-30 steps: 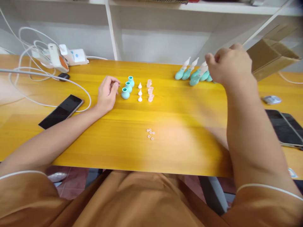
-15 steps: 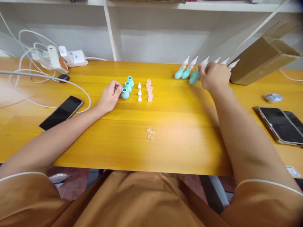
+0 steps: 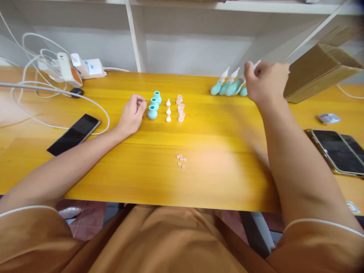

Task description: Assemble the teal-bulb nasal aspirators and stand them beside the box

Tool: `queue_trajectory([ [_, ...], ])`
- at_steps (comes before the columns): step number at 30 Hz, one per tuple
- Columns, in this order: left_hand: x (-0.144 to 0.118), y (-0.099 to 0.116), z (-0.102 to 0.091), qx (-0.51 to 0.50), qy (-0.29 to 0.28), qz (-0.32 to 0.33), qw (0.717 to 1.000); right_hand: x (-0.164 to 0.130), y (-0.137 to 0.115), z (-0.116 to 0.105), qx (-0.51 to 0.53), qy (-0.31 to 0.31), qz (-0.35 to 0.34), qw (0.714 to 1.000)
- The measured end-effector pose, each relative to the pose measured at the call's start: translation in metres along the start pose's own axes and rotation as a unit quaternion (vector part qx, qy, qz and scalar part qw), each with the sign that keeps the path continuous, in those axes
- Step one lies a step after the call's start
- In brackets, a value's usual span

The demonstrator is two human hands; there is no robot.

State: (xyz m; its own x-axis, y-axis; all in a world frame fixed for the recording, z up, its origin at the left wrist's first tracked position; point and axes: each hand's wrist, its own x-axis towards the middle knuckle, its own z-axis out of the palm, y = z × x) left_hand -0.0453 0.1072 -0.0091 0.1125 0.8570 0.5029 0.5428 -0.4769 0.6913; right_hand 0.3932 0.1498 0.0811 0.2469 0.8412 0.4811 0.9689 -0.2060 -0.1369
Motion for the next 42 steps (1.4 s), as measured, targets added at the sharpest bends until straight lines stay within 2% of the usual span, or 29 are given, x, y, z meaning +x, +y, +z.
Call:
queue_trajectory([
  [2,-0.005,0.009,-0.003,0.006,0.092,0.05,0.994,-0.007,-0.009,-0.017,0.08,0.016,-0.084,0.993],
  [3,-0.009,0.016,-0.004,0.001,0.121,0.077,0.99,-0.015,-0.016,-0.025,0.132,0.02,-0.128,0.983],
  [5,-0.019,0.035,-0.004,-0.003,0.091,0.107,0.99,-0.04,-0.033,-0.038,0.253,0.028,-0.219,0.942],
  [7,-0.032,0.057,-0.001,-0.009,0.015,0.106,0.994,-0.077,-0.054,-0.044,0.374,0.015,-0.259,0.89],
  [9,-0.045,0.076,0.006,-0.037,-0.088,0.127,0.987,-0.118,-0.074,-0.042,0.47,-0.045,-0.23,0.851],
  [11,-0.057,0.087,0.013,-0.074,-0.18,0.133,0.972,-0.155,-0.088,-0.033,0.52,-0.113,-0.166,0.83],
  [13,-0.067,0.092,0.019,-0.102,-0.239,0.125,0.958,-0.18,-0.095,-0.021,0.567,-0.15,-0.105,0.803],
  [15,-0.075,0.093,0.024,-0.11,-0.263,0.122,0.951,-0.192,-0.098,-0.01,0.603,-0.157,-0.061,0.779],
  [18,-0.08,0.093,0.027,-0.097,-0.264,0.14,0.949,-0.195,-0.097,-0.001,0.633,-0.168,-0.042,0.755],
  [24,-0.079,0.091,0.024,-0.03,-0.249,0.182,0.951,-0.192,-0.088,0.002,0.64,-0.208,-0.09,0.734],
  [26,-0.078,0.09,0.022,-0.015,-0.254,0.192,0.948,-0.189,-0.083,0.004,0.627,-0.213,-0.132,0.738],
  [31,-0.074,0.089,0.018,0.015,-0.26,0.215,0.941,-0.179,-0.076,0.007,0.537,-0.217,-0.266,0.77],
  [34,-0.073,0.091,0.016,0.066,-0.245,0.226,0.94,-0.178,-0.078,0.011,0.489,-0.212,-0.343,0.773],
  [38,-0.073,0.093,0.016,0.103,-0.225,0.231,0.941,-0.18,-0.08,0.017,0.47,-0.224,-0.397,0.756],
  [42,-0.075,0.093,0.019,0.107,-0.218,0.241,0.94,-0.179,-0.08,0.019,0.458,-0.262,-0.462,0.713],
])
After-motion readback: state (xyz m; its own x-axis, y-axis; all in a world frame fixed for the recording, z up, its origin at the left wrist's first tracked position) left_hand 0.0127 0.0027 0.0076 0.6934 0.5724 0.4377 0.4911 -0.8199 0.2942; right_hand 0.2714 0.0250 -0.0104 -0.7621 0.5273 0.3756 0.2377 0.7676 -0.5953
